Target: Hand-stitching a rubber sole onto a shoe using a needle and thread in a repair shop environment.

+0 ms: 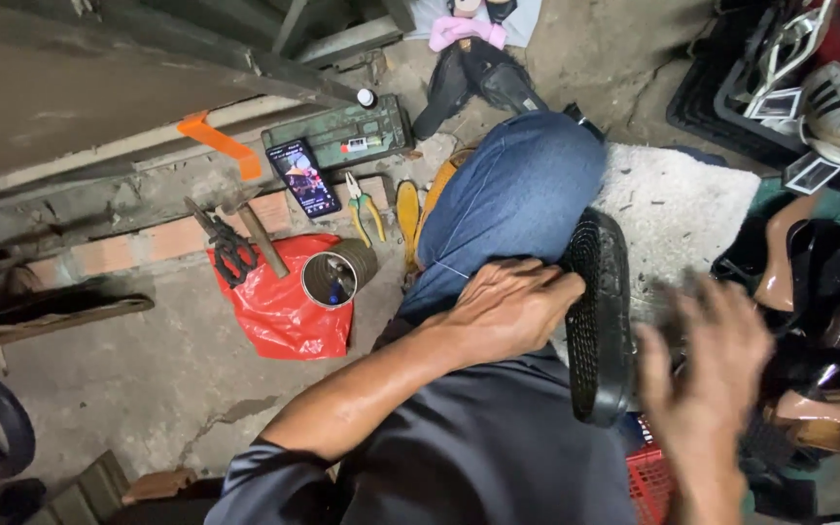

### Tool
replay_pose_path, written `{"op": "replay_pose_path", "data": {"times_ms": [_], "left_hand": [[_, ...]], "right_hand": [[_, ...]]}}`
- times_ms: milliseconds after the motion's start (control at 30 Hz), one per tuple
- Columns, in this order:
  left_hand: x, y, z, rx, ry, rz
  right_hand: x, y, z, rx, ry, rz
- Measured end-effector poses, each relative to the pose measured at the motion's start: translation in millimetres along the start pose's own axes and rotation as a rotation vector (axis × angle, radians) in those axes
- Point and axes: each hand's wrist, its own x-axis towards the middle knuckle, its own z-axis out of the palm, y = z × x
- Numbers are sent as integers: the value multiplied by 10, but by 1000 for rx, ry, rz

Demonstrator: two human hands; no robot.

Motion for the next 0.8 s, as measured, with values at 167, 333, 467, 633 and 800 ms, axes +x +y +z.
{"op": "replay_pose_path", "data": {"times_ms": [167, 333, 467, 633, 800], "left_hand": [[-65, -59, -12, 13, -30, -11], [-139, -92, 80, 87, -13, 37], [-173, -101, 126, 126, -1, 67], [-226, -106, 159, 168, 9, 75], [-226, -79, 165, 202, 3, 94]], "right_hand": [[-56, -95, 86, 129, -108, 62], [-234, 17, -137, 804, -234, 398], [-304, 87, -112, 824, -279, 683], [-191, 0, -226, 133, -493, 620], [-394, 207, -324, 319, -548, 632]]}}
